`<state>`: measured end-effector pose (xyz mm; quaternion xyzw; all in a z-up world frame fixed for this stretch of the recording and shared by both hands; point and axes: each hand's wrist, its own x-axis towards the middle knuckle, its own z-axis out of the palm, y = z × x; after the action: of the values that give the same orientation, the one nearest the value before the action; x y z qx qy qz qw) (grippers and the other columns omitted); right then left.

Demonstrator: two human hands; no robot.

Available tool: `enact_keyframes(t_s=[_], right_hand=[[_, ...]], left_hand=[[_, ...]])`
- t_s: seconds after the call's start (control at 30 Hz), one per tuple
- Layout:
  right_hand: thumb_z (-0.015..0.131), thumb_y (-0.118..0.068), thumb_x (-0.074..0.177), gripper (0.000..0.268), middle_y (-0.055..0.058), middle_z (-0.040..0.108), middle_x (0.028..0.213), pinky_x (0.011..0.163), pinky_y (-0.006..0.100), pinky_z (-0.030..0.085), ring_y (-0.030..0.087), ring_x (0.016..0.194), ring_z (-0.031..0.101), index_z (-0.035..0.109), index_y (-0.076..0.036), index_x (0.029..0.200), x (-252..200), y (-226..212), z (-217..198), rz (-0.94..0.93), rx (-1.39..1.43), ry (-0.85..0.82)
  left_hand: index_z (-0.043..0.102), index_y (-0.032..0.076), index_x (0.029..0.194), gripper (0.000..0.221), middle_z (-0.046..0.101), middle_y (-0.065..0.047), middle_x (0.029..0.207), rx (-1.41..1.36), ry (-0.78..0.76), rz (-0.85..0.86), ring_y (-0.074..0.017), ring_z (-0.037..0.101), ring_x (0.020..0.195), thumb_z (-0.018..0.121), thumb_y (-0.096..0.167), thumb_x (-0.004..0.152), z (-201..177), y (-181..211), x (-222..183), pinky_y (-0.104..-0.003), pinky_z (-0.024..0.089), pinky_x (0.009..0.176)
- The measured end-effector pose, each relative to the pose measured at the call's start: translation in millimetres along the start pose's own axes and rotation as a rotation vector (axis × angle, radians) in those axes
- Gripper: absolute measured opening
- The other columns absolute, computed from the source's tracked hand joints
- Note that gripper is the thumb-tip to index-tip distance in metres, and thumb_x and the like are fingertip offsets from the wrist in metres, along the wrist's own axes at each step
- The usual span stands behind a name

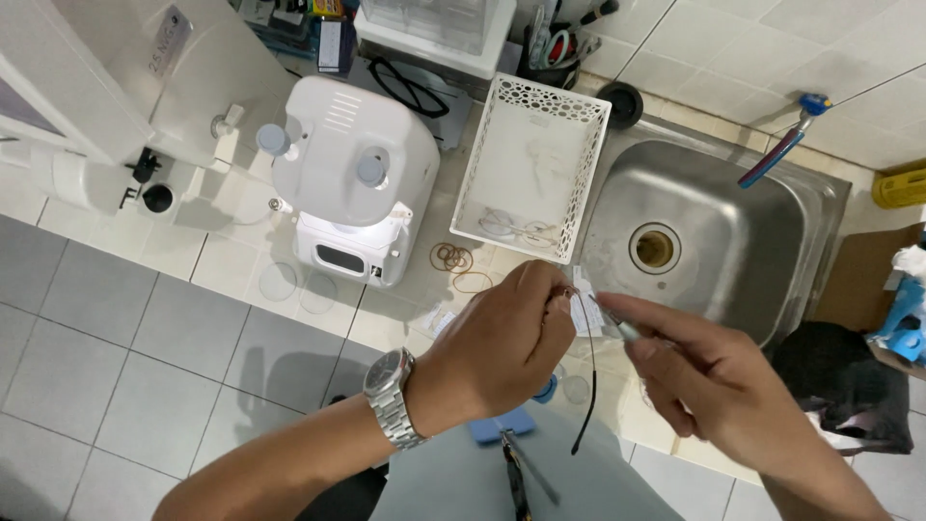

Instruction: The person cleans a pair of eyeglasses, removes a small screw using a screwdriver, and attaches a new nose pad to the frame.

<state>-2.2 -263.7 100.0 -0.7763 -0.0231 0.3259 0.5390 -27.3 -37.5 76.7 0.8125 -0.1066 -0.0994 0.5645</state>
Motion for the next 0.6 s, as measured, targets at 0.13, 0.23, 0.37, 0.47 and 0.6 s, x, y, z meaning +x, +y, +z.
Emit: enact_keyframes(t_s=[0.13, 0.23, 0.37, 0.47, 0.6], right_hand=[[0.052, -0.011, 0.098, 0.053, 0.006, 0.034, 0.045, 0.039, 0.034, 0.023, 0.017, 0.041, 0.029, 0.068, -0.014, 0.148, -9.2, -5.6, 19.7, 0.055, 0.09, 0.091], [0.052, -0.008, 0.098, 0.052, 0.004, 0.032, 0.055, 0.044, 0.03, 0.024, 0.016, 0.047, 0.028, 0.069, -0.016, 0.146, -8.4, -3.4, 27.3, 0.014, 0.099, 0.162], [0.054, -0.009, 0.096, 0.05, -0.001, 0.07, 0.099, 0.049, 0.027, 0.037, 0.011, 0.055, 0.042, 0.069, -0.015, 0.143, -7.5, -6.6, 32.4, -0.111, -0.03, 0.168], [0.053, -0.01, 0.095, 0.049, -0.004, 0.077, 0.126, 0.048, 0.027, 0.04, 0.01, 0.055, 0.044, 0.068, -0.015, 0.141, -7.2, -6.8, 34.4, -0.119, -0.047, 0.178], [0.053, -0.011, 0.095, 0.049, -0.004, 0.077, 0.121, 0.051, 0.026, 0.042, 0.01, 0.058, 0.046, 0.068, -0.017, 0.141, -8.1, -7.0, 33.3, -0.156, -0.125, 0.178]], left_hand=[[0.049, 0.004, 0.105, 0.021, 0.056, -0.011, 0.096, 0.137, 0.064, 0.022, -0.0279, 0.057, 0.08, 0.039, 0.022, 0.101, 2.0, -1.4, 2.2, -0.043, 0.046, 0.068], [0.051, 0.001, 0.113, 0.025, 0.051, -0.013, 0.095, 0.264, 0.121, 0.095, -0.0281, 0.051, 0.073, 0.043, 0.021, 0.101, 7.2, -4.8, 3.5, -0.042, 0.044, 0.061], [0.051, -0.003, 0.116, 0.028, 0.052, -0.016, 0.099, 0.495, 0.286, 0.217, -0.0335, 0.053, 0.081, 0.051, 0.018, 0.098, 15.5, -9.9, 2.4, -0.043, 0.045, 0.056], [0.051, -0.003, 0.115, 0.028, 0.052, -0.016, 0.099, 0.581, 0.337, 0.273, -0.0336, 0.052, 0.079, 0.055, 0.017, 0.096, 18.4, -14.2, 2.3, -0.043, 0.045, 0.058], [0.053, -0.001, 0.108, 0.022, 0.05, -0.014, 0.092, 0.676, 0.418, 0.353, -0.0319, 0.05, 0.074, 0.055, 0.017, 0.095, 17.6, -10.1, 4.4, -0.041, 0.044, 0.059]])
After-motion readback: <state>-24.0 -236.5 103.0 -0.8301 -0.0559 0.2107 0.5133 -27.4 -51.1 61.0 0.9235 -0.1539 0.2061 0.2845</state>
